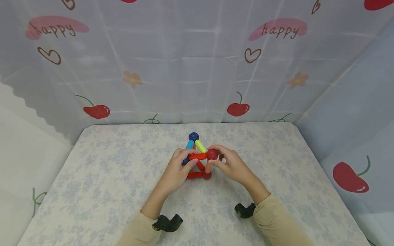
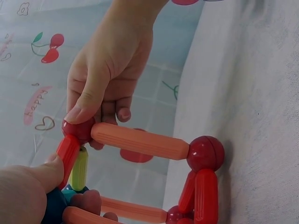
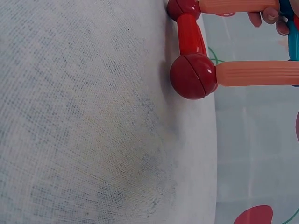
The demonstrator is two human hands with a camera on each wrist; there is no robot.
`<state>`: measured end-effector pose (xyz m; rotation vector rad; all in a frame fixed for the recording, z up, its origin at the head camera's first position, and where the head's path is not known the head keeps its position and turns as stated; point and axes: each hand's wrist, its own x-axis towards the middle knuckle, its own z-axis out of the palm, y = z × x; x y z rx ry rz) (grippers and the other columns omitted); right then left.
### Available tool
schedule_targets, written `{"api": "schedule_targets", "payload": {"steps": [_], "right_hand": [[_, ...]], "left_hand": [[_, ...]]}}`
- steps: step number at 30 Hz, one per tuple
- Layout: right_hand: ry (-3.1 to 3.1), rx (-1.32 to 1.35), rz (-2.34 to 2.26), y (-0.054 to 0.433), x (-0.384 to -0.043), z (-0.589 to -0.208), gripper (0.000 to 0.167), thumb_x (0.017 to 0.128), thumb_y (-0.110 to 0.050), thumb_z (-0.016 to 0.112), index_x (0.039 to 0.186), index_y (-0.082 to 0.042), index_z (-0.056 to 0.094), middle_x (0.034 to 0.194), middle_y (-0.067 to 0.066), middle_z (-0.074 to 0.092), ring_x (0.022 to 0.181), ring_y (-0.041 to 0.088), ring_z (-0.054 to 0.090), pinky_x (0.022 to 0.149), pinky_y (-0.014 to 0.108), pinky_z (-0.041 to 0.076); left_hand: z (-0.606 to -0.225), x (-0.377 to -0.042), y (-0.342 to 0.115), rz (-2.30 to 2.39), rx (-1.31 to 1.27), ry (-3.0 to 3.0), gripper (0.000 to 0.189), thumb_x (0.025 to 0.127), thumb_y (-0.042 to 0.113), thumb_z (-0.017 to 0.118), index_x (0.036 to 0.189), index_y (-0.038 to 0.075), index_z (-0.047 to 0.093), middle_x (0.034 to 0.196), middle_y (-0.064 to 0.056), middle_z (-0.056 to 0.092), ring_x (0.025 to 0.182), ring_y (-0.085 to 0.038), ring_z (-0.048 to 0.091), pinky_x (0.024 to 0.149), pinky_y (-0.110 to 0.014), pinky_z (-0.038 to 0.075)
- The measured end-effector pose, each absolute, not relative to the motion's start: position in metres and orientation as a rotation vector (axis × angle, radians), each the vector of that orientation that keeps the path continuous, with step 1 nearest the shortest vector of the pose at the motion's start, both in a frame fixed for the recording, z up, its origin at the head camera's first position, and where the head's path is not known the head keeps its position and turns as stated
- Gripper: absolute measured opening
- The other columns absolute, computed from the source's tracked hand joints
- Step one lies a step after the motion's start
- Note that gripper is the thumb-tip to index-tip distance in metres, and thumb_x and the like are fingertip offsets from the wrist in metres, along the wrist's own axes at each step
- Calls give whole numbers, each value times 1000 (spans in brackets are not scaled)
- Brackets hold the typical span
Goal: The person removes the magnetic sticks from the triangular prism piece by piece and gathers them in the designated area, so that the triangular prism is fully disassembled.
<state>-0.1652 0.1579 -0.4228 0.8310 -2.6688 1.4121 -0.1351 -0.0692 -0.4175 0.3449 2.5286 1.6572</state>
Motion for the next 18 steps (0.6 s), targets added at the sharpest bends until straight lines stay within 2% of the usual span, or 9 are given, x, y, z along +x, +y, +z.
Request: {"api": "schedule_targets", "payload": {"steps": [8, 11, 14, 18], "right_hand": [[-2669, 804, 1433, 159, -165, -423, 43, 92, -22, 71, 131, -8, 56, 111, 3, 68, 89, 15, 59, 76, 28, 53], [-2651, 755, 1412, 164, -167, -422, 42, 93, -21, 69, 131, -7, 56, 109, 4, 68, 91, 15, 59, 78, 28, 53], [-2626, 673, 1384, 173, -170, -419, 41, 92, -16, 71, 129, -7, 57, 106, 4, 68, 94, 15, 59, 79, 27, 51], [-2630, 607, 1331, 185, -174, -416, 43, 90, -15, 73, 129, -8, 58, 105, 3, 68, 95, 15, 58, 78, 27, 50]], "left_hand": [[-418, -135, -69, 1657, 354, 2533, 29, 99, 28, 60, 128, 24, 62, 112, -6, 50, 98, -19, 57, 83, -29, 56], [-418, -135, -71, 1651, 344, 2555, 28, 99, 29, 60, 127, 25, 62, 114, -5, 51, 98, -19, 55, 79, -29, 54], [-418, -134, -75, 1649, 313, 2579, 27, 100, 29, 59, 127, 26, 62, 118, -5, 51, 95, -21, 55, 76, -30, 52], [-420, -134, -78, 1656, 289, 2591, 28, 100, 29, 59, 128, 26, 61, 119, -5, 50, 94, -22, 54, 77, -32, 51]]}}
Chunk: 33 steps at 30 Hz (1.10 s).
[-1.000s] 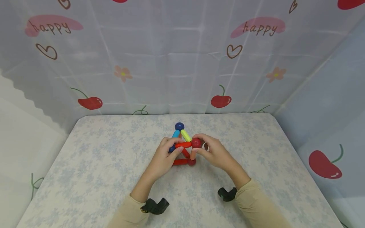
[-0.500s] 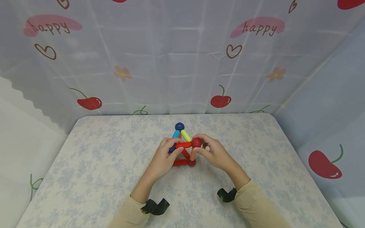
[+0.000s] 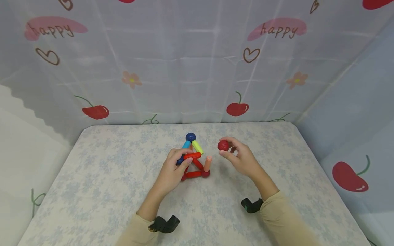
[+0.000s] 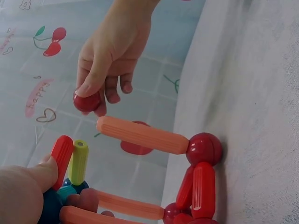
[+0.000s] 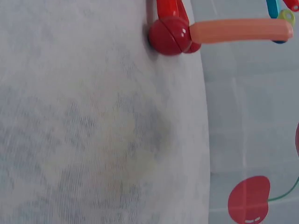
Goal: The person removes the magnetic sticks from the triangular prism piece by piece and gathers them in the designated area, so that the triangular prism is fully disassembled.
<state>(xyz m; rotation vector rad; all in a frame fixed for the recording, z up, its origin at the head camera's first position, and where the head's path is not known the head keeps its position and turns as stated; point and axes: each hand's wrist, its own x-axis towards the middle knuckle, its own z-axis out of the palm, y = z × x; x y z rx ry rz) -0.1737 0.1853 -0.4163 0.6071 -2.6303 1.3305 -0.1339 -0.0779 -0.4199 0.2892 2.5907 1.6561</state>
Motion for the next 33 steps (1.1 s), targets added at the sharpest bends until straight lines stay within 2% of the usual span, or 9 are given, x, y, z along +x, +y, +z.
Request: {"api": "schedule_targets", "payload": {"steps": [7, 14, 21, 28, 33], "right_hand": [[-2657, 495, 1256, 209, -187, -427, 49, 87, -22, 78, 131, -13, 59, 105, 3, 68, 90, 17, 58, 77, 32, 49], [-2721, 342, 1160, 235, -208, -443, 49, 87, -29, 78, 131, -17, 61, 116, 3, 66, 89, 20, 59, 73, 32, 50], [-2793, 126, 1156, 254, -227, -453, 51, 92, -24, 72, 139, -14, 55, 125, 12, 59, 98, 29, 57, 76, 37, 49], [-2771, -40, 1228, 266, -240, -471, 52, 93, -25, 70, 141, -13, 53, 126, 14, 59, 97, 27, 54, 74, 34, 46], [-2776, -80, 1185, 270, -249, -484, 53, 93, -24, 71, 141, -12, 54, 125, 15, 60, 95, 28, 55, 75, 35, 46]], "left_hand": [[-422, -135, -78, 1671, 299, 2575, 29, 100, 30, 59, 128, 27, 61, 118, -5, 50, 93, -23, 53, 73, -31, 50], [-423, -134, -79, 1669, 300, 2591, 28, 99, 29, 60, 127, 27, 61, 120, -6, 51, 98, -23, 53, 78, -32, 50], [-422, -134, -78, 1665, 296, 2598, 29, 100, 28, 60, 128, 25, 62, 123, -5, 51, 104, -22, 55, 84, -34, 52], [-424, -136, -78, 1684, 317, 2576, 29, 99, 31, 60, 128, 25, 61, 119, -6, 50, 98, -23, 52, 77, -32, 50], [-424, -136, -78, 1688, 312, 2578, 28, 100, 31, 59, 127, 26, 61, 120, -6, 50, 97, -23, 52, 76, -33, 50]]}}
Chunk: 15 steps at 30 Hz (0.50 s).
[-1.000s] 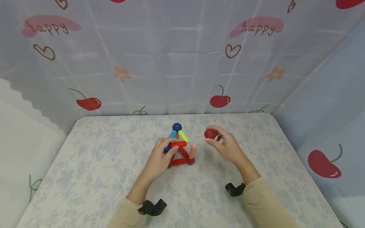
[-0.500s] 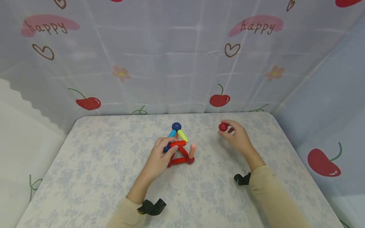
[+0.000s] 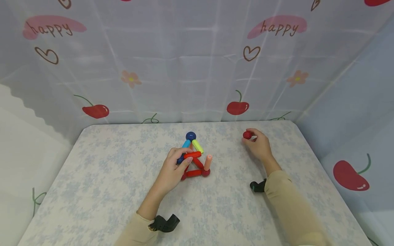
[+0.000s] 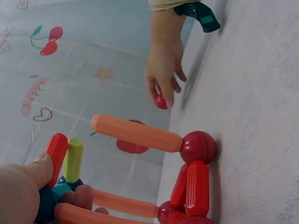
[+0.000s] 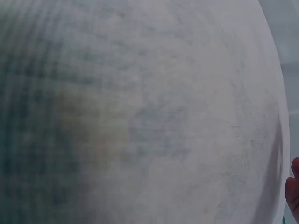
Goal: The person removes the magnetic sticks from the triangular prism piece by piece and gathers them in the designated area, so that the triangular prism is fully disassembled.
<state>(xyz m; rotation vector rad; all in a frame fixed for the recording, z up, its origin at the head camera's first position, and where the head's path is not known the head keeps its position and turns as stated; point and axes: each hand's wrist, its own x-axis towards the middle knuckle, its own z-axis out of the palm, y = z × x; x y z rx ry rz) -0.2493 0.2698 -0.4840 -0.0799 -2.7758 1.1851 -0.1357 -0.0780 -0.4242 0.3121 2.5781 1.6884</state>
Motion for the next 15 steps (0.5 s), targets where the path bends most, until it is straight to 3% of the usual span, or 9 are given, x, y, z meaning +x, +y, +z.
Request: {"api": "schedule_targets", "payload": {"steps": [5, 15], "right_hand": [[-2800, -129, 1163, 270, -258, -490, 53, 93, -23, 71, 140, -9, 53, 126, 18, 59, 101, 31, 54, 82, 40, 46], [-2828, -156, 1099, 268, -266, -493, 53, 93, -23, 70, 139, -3, 53, 126, 22, 57, 109, 37, 53, 90, 50, 47]], "left_hand": [[-425, -136, -78, 1687, 312, 2574, 30, 100, 29, 60, 129, 22, 61, 120, -5, 49, 96, -23, 54, 76, -31, 51], [-424, -135, -77, 1705, 326, 2544, 27, 101, 27, 59, 128, 25, 61, 121, -4, 48, 93, -20, 57, 78, -29, 53]]}}
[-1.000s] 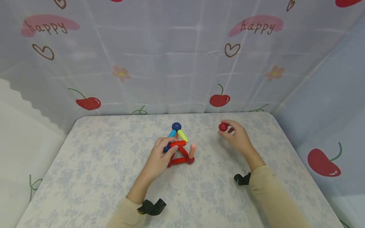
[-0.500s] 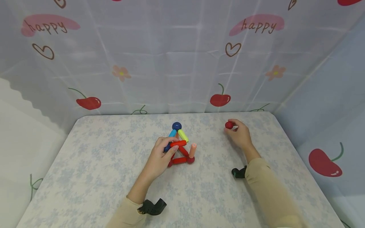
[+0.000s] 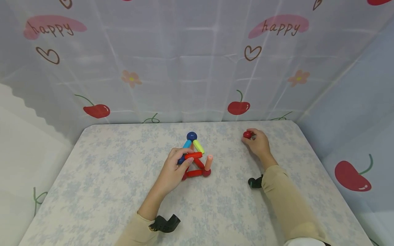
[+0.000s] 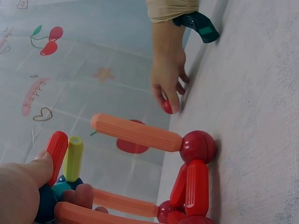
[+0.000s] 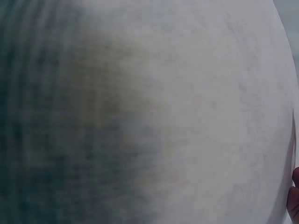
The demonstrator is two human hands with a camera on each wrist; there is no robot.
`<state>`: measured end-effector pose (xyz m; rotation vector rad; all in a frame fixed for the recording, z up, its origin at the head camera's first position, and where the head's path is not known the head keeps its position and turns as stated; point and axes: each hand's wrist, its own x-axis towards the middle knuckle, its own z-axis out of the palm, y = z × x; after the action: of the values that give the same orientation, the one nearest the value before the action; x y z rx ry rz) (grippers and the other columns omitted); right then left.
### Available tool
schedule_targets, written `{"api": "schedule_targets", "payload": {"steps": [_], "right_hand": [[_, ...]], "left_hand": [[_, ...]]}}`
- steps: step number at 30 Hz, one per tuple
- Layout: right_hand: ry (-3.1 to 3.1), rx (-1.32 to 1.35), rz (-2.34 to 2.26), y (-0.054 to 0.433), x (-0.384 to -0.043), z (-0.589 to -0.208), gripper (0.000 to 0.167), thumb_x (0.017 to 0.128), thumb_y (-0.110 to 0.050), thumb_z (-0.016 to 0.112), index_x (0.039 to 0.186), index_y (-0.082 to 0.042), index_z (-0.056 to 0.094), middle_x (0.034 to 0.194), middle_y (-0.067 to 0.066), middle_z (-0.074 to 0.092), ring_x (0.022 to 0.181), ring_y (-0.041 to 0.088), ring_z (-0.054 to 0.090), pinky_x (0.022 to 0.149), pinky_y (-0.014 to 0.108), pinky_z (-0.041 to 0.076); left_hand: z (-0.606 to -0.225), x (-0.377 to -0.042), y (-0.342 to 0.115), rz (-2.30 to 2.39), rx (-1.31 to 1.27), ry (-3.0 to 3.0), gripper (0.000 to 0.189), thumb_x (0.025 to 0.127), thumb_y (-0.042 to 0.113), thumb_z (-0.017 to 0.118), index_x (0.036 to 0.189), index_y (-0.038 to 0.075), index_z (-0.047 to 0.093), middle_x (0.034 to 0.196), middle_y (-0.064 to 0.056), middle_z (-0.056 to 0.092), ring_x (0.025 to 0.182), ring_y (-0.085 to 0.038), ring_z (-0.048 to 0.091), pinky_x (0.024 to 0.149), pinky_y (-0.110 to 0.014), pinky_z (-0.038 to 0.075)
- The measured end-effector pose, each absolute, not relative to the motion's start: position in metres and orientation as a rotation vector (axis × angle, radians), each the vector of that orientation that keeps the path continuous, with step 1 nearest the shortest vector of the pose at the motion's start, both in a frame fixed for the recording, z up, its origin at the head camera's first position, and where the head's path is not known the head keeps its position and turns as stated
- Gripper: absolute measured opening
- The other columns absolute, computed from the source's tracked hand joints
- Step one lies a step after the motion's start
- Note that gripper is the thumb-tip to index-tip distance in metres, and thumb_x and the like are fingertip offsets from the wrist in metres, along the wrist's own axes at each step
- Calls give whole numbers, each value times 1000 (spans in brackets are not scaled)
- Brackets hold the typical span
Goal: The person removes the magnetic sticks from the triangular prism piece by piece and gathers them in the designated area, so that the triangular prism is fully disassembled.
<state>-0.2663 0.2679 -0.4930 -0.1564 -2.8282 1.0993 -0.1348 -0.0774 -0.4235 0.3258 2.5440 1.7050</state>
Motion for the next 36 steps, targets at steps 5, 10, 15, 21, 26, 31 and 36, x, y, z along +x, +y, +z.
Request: {"api": "schedule_targets", "payload": {"steps": [5, 10, 15, 21, 26, 31, 36], "right_hand": [[-2841, -161, 1060, 268, -267, -494, 53, 93, -24, 71, 138, -2, 54, 125, 22, 57, 108, 37, 54, 90, 50, 47], [-2869, -171, 1054, 269, -266, -494, 55, 93, -25, 71, 139, 0, 53, 127, 23, 56, 110, 37, 53, 93, 51, 47], [-2908, -163, 1040, 270, -265, -491, 59, 93, -28, 70, 141, 0, 50, 129, 23, 53, 112, 37, 51, 93, 51, 46], [-2911, -169, 1083, 272, -264, -487, 62, 93, -29, 71, 142, 0, 48, 131, 23, 52, 115, 38, 51, 96, 52, 45], [-2895, -161, 1122, 275, -261, -483, 63, 92, -30, 72, 143, -2, 48, 134, 22, 51, 120, 41, 51, 100, 54, 45], [-2879, -127, 1119, 276, -257, -478, 62, 92, -30, 72, 143, -3, 48, 136, 22, 50, 119, 41, 52, 98, 54, 46], [-2866, -85, 1106, 277, -254, -473, 60, 92, -29, 72, 142, -4, 49, 135, 21, 51, 117, 42, 51, 96, 54, 47]], "left_hand": [[-423, -135, -78, 1707, 320, 2537, 29, 100, 27, 59, 129, 23, 61, 121, -3, 48, 93, -20, 57, 78, -28, 53], [-424, -136, -78, 1721, 346, 2525, 28, 101, 28, 58, 128, 24, 60, 123, -5, 48, 93, -20, 58, 79, -28, 54], [-423, -136, -79, 1710, 354, 2526, 25, 101, 30, 58, 126, 29, 60, 124, -3, 49, 94, -19, 56, 78, -28, 53], [-421, -137, -81, 1694, 325, 2521, 27, 102, 29, 57, 129, 26, 60, 124, -3, 50, 104, -22, 53, 82, -31, 51], [-419, -136, -81, 1692, 335, 2530, 33, 103, 28, 53, 135, 22, 56, 129, -6, 51, 111, -23, 51, 84, -36, 51], [-416, -136, -82, 1726, 325, 2490, 40, 104, 30, 52, 143, 27, 46, 146, -2, 45, 123, -27, 52, 98, -47, 51], [-415, -136, -84, 1723, 306, 2475, 43, 104, 31, 52, 146, 33, 41, 150, 4, 40, 133, -24, 46, 102, -47, 50]]}}
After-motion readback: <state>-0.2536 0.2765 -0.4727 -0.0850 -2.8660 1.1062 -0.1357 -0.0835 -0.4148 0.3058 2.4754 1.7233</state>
